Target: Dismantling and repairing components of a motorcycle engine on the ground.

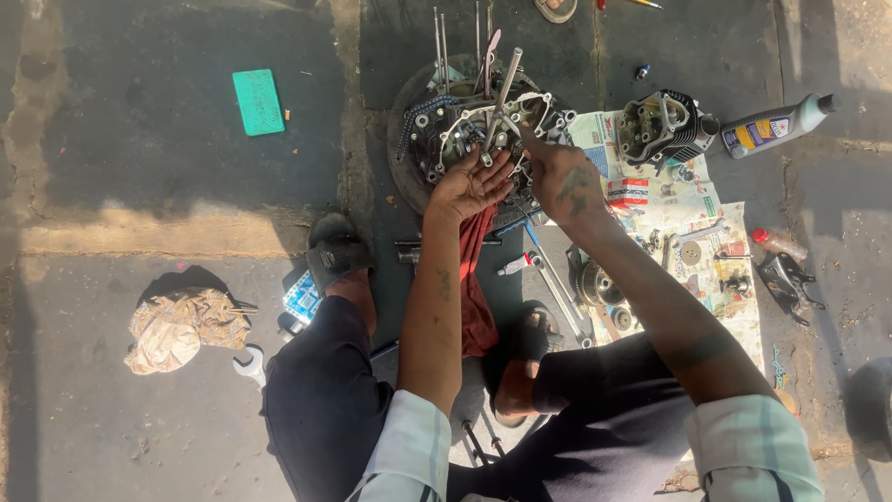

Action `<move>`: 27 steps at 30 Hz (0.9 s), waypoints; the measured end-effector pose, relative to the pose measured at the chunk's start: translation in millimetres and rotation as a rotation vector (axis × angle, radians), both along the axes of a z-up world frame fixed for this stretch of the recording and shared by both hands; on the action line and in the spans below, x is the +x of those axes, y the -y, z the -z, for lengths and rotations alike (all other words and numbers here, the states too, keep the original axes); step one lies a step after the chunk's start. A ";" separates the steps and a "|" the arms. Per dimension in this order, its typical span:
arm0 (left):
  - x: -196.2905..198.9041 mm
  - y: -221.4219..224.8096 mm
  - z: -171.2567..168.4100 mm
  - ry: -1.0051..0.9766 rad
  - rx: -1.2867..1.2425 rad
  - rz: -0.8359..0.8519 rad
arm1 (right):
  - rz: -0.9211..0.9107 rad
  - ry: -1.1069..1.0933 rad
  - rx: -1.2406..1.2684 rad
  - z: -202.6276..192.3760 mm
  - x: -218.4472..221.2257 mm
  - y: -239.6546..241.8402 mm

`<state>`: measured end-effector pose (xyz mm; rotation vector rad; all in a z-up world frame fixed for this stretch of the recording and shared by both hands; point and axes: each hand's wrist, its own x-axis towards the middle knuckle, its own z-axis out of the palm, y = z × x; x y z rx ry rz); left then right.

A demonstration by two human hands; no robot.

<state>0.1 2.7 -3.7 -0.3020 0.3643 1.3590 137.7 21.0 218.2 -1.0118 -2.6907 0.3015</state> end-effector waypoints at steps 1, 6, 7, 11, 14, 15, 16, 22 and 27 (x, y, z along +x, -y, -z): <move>-1.1 -1.9 -2.2 -0.004 0.006 0.006 | 0.006 -0.004 0.006 -0.8 0.7 -3.0; 0.2 -1.1 5.7 -0.016 0.010 -0.007 | -0.007 -0.134 -0.043 -3.5 -1.8 -3.4; -0.5 -0.8 3.7 -0.018 0.011 -0.004 | -0.005 -0.136 -0.041 -1.8 -1.5 -7.4; 0.1 -1.3 -1.1 0.003 0.009 0.003 | -0.036 -0.142 -0.019 2.3 -2.6 -16.7; 1.4 5.2 -2.7 -0.004 0.009 -0.002 | -0.028 -0.109 -0.010 6.9 -8.3 -20.8; 2.9 3.8 -4.9 -0.002 0.019 -0.007 | -0.054 -0.076 0.017 7.0 -9.4 -25.0; 1.8 -1.3 -7.2 -0.005 0.025 -0.004 | -0.051 -0.078 0.023 0.5 -13.0 -25.5; 2.2 0.2 -4.3 0.006 0.013 -0.002 | -0.016 0.005 -0.066 -1.1 -19.9 -28.1; 2.5 0.6 -2.4 -0.031 0.020 0.001 | -0.019 -0.040 -0.057 -2.6 -16.3 -29.4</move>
